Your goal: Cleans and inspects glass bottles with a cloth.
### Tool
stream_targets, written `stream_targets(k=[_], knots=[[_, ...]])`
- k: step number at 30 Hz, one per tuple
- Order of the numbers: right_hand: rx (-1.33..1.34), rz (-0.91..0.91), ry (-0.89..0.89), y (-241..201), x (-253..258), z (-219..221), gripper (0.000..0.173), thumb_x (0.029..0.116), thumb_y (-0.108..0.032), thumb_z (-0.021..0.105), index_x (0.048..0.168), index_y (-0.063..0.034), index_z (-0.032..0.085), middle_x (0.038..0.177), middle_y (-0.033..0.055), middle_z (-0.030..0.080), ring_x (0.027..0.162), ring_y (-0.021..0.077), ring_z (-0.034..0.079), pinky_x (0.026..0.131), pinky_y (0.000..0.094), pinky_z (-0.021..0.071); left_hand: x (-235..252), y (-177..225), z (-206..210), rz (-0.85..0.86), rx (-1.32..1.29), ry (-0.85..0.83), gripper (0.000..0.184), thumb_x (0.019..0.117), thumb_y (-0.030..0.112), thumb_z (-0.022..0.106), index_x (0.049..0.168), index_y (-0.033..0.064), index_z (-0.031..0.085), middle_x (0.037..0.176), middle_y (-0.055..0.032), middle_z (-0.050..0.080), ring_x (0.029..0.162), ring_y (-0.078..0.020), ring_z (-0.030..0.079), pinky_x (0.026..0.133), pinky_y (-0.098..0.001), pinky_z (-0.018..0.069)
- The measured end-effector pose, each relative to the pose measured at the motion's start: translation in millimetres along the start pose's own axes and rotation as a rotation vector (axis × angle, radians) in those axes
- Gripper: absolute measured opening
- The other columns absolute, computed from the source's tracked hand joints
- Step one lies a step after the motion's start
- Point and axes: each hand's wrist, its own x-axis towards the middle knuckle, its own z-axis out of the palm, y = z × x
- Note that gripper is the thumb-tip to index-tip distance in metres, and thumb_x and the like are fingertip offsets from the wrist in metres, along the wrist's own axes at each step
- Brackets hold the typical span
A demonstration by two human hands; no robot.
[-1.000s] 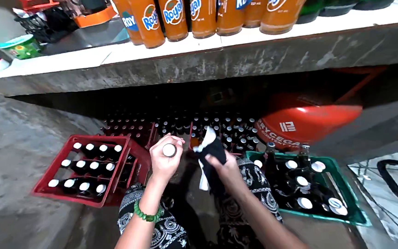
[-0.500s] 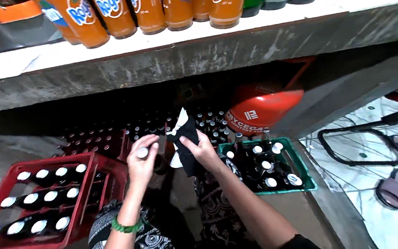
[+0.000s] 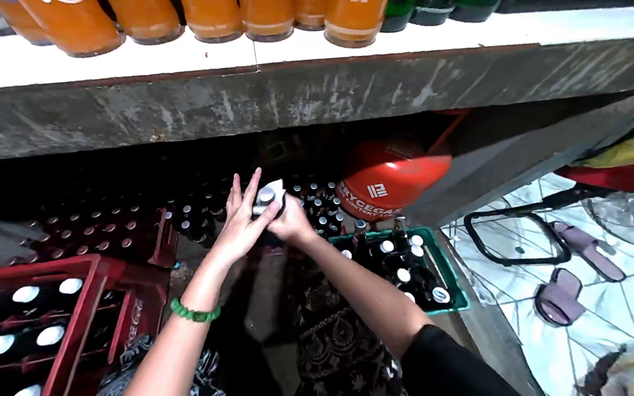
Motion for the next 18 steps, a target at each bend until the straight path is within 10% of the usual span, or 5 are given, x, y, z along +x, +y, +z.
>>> stream_targets(k=[8, 18], knots=[[-0.307, 0.131, 0.338, 65, 115, -99, 0.067, 0.0859, -0.024, 0.084, 0.136, 0.0096, 0.055, 0.131, 0.0285, 0.063, 0.127, 0.0377, 0.060, 0.112, 0.0512, 0.0442, 11, -139, -39, -0.448, 0.086, 0.175, 0.073, 0.0993, 0.051, 0.061, 0.156, 0.0086, 0.042, 0.162, -0.0312, 0.027, 0.148, -0.0524, 0.029, 0.117, -0.0662, 0.0273], [-0.374, 0.450, 0.343, 181, 159, -104, 0.058, 0.0986, -0.025, 0.070, 0.142, 0.0089, 0.051, 0.142, 0.0321, 0.054, 0.137, 0.0442, 0.049, 0.115, 0.0555, 0.0377, 39, -256, -44, -0.740, 0.139, 0.128, 0.067, 0.0996, 0.021, 0.068, 0.156, 0.0065, 0.037, 0.139, -0.0332, 0.055, 0.129, -0.0514, 0.054, 0.107, -0.0659, 0.0406]])
